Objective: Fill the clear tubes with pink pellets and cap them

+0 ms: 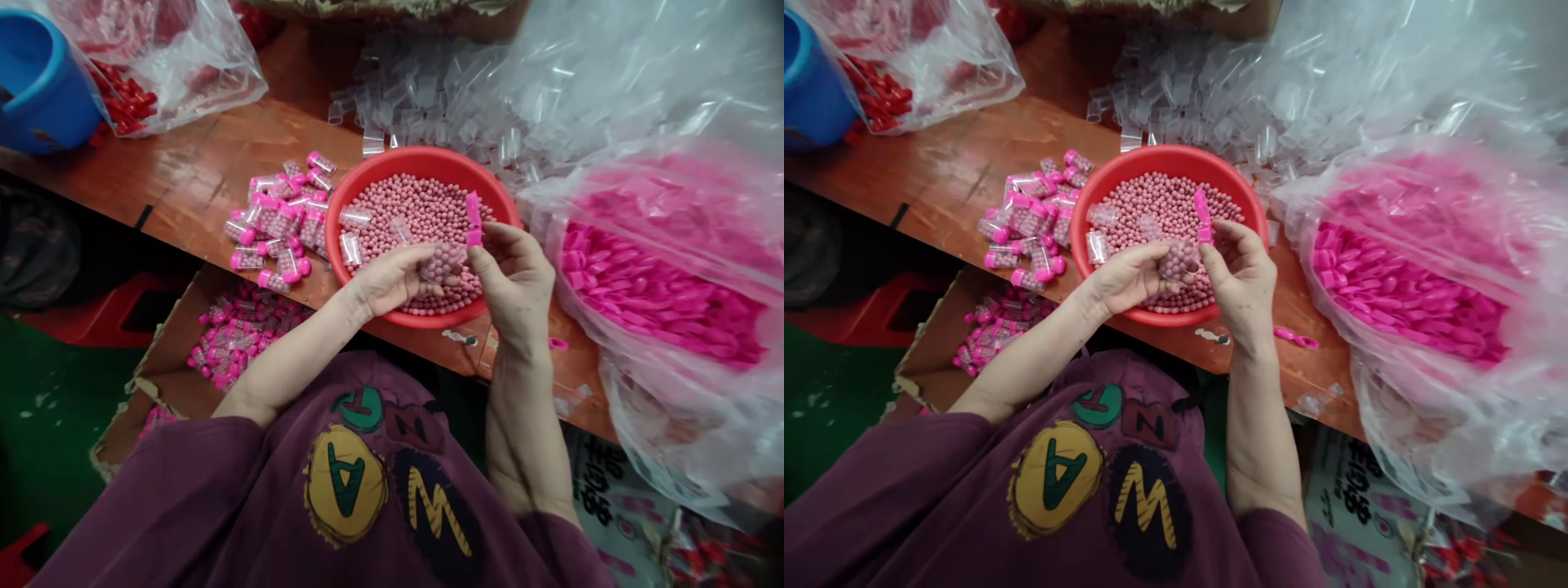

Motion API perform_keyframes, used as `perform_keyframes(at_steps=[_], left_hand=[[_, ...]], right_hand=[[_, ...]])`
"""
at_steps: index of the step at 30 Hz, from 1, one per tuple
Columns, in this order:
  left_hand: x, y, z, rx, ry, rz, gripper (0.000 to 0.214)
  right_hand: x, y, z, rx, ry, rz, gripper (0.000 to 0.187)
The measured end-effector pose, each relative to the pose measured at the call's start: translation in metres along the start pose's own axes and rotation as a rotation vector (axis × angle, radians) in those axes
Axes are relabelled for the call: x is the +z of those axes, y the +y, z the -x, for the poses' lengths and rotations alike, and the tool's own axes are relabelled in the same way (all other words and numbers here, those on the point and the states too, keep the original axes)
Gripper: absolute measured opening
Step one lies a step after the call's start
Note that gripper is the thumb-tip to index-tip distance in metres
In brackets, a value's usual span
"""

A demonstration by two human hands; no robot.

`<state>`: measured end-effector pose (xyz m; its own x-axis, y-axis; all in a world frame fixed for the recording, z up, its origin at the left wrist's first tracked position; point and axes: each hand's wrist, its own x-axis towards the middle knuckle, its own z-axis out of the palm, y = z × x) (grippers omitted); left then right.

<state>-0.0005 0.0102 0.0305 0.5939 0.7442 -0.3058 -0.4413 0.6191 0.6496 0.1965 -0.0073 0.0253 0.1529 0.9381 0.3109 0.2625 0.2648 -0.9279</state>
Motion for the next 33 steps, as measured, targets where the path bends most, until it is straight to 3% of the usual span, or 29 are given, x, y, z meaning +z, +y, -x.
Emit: perform_keyframes(at_steps=[6,14,21,27,33], left_hand=[[0.001,-0.003,0.001,-0.001,0.116,-0.085,0.032],[0.004,-0.004,-0.002,-0.03,0.143,-0.089,0.033],[0.006,-0.005,-0.001,-0.012,0.186,0.032,0.027],[0.008,-0.007,0.0,-0.005,0.179,0.097,0.024],[0.01,-0.006,0.002,0.034,0.179,0.123,0.028]], right_hand=[[0.0,0.01,0.009,-0.07,-0.113,0.189,0.038],[0.003,0.004,0.021,-0.121,-0.073,0.461,0.032],[-0.001,0.0,0.039,-0.045,-0.106,0.271,0.044],[0.001,0.011,0.047,0.075,-0.03,0.128,0.046],[0.003,0.024,0.042,0.01,-0.087,0.092,0.05]])
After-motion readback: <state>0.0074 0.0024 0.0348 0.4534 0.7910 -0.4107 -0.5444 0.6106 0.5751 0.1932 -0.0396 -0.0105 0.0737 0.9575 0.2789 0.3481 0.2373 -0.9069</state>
